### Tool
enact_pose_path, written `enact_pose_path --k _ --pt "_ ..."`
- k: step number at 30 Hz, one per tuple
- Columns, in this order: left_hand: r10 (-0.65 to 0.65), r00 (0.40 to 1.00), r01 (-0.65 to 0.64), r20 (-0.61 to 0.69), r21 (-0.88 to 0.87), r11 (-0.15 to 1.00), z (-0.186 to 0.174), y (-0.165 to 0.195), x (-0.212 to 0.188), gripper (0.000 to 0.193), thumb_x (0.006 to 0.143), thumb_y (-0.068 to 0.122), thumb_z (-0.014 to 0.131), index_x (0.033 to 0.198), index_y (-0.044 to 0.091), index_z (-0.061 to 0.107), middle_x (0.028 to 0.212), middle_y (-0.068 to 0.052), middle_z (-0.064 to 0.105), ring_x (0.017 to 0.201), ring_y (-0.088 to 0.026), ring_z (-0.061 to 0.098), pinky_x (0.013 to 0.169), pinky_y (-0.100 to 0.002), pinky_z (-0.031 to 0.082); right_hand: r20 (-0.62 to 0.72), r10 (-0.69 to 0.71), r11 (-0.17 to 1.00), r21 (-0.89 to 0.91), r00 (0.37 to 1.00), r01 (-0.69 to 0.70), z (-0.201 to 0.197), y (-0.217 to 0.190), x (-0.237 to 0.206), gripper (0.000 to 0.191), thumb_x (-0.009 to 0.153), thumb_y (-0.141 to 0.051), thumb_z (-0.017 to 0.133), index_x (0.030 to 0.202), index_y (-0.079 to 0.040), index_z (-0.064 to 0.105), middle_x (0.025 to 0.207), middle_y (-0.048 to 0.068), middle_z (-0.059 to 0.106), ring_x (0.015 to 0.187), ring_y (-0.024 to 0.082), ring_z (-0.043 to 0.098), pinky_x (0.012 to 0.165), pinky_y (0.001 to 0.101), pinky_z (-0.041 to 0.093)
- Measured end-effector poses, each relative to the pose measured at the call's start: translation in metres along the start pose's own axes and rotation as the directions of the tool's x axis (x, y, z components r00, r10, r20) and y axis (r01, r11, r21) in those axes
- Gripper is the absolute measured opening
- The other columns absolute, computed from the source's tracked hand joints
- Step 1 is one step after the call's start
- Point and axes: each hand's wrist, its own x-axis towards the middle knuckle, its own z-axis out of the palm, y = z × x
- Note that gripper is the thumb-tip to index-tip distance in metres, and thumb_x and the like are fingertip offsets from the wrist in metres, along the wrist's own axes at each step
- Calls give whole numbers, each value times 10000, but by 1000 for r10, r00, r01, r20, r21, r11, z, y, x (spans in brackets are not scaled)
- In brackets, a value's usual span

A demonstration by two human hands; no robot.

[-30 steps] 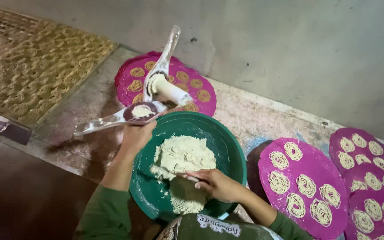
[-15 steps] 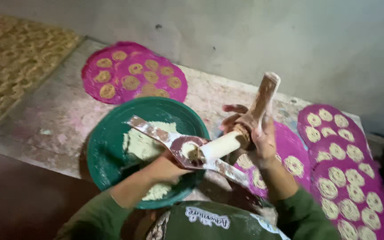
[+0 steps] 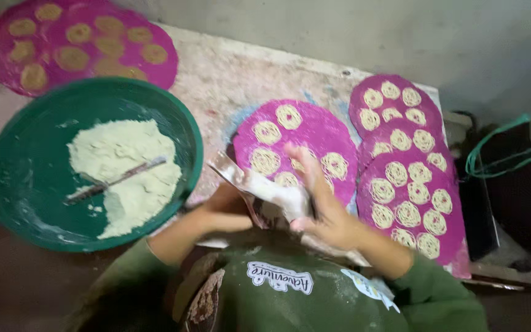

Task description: The person loads dough from a green basin into a hand-held noodle press and squeezes the press to extrude noodle nests onto round pink mats, repeating across several mats. The person then peels the formed noodle nests off the mats and arranges them in rows on a bamboo drying rack.

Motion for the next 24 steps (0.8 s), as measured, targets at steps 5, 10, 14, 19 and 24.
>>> enact_pose_path --k 5,10,14,19,24 --pt "38 943 61 -329 287 956 33 13 28 632 716 161 783 1314 77 596 1255 -155 676 1151 -297 652 1039 -399 520 281 222 742 573 934 -348 -45 47 -68 1056 902 -579 735 1606 -19 181 1610 166 323 1463 257 387 1196 430 342" --pt "227 557 26 -799 290 957 53 -16 53 844 757 151 797 1489 15 400 1409 -276 478 1322 -428 518 1139 -529 421 187 460 592 663 868 -457 -59 79 -137 1030 808 -342 864 1583 58 316 1334 267 506 1069 330 531 878 469 427" --pt "-256 637 75 -727 -272 959 82 -55 65 902 964 150 681 1595 -3 54 1582 -300 273 1346 -461 426 1049 -590 447 -224 462 625 769 858 -136 -63 90 -171 979 846 -275 792 1624 17 274 1379 240 538 1248 337 600 1103 467 488" --pt "-355 771 71 -529 -483 873 83 -79 88 773 1026 84 380 1646 199 -67 1621 -186 315 1220 -300 602 843 -413 594 -248 603 450 891 758 -66 -70 102 -181 1033 828 -290 763 1655 -128 166 1336 262 533 1228 386 577 1072 571 473" --pt "-426 669 28 -609 -552 833 -21 -117 122 652 1069 234 345 1642 179 38 1566 -244 322 1187 -335 643 960 -427 576 -243 642 381 924 727 -28 -60 106 -189 966 876 -324 737 1633 -20 218 1355 296 534 1244 424 575 1085 607 455"
